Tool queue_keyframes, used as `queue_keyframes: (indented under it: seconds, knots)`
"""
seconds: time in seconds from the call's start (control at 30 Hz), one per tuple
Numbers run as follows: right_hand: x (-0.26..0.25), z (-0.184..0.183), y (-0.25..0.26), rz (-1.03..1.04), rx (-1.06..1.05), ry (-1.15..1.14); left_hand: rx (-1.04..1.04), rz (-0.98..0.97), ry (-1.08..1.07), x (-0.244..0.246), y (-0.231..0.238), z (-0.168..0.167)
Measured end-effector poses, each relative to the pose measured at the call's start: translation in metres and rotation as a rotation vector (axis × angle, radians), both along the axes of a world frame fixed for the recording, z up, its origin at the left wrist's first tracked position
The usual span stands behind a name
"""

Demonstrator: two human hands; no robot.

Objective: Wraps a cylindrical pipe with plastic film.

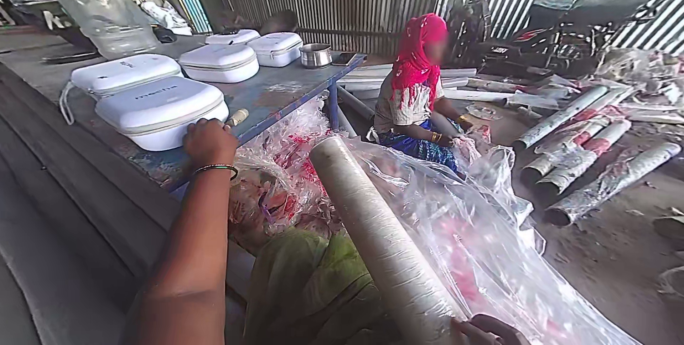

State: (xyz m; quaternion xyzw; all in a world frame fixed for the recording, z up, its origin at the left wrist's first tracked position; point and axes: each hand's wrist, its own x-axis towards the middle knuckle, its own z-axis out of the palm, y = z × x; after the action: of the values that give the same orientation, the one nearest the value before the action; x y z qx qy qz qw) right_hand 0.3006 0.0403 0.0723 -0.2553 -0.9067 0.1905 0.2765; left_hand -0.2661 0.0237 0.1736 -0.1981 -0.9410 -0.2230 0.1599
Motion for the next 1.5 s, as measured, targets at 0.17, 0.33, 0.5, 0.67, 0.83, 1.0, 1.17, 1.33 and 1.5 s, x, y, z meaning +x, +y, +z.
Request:
queue_keyframes:
  seconds: [0.17, 0.33, 0.5, 0.67, 0.83, 1.0, 1.17, 1.33, 1.5]
  knots:
    - [0.000, 0.003, -0.003, -0.018, -0.030, -0.016, 0.152, -0.280, 0.093, 0.075, -0.007, 0.025]
    - [-0.003, -0.007, 0.000, -0.027, 0.117, 0.022, 0.320, -0.882, 0.149, 0.169, -0.017, 0.029]
    - [-0.001, -0.008, -0.003, -0.023, 0.161, 0.036, 0.295, -1.380, 0.128, 0.240, 0.002, 0.004]
    - [0.003, 0.004, -0.009, -0.022, 0.181, 0.068, 0.205, -1.505, 0.076, 0.293, 0.027, -0.016]
    - [0.019, 0.034, -0.015, 0.032, -0.058, -0.016, 0.104, -1.536, 0.014, 0.322, 0.046, -0.023]
    - [0.030, 0.028, 0.001, -0.221, 0.211, 0.255, 0.124, -1.536, -0.021, 0.324, 0.051, -0.033]
    - [0.034, 0.033, 0.013, -0.376, 0.032, 0.111, 0.187, -1.648, -0.117, 0.332, 0.048, -0.042]
    - [0.028, 0.034, 0.013, -0.248, -0.164, -0.004, 0.265, -1.817, -0.161, 0.340, 0.041, -0.050]
    - [0.023, 0.038, 0.006, -0.143, -0.429, 0.021, 0.252, -1.854, -0.151, 0.336, 0.036, -0.052]
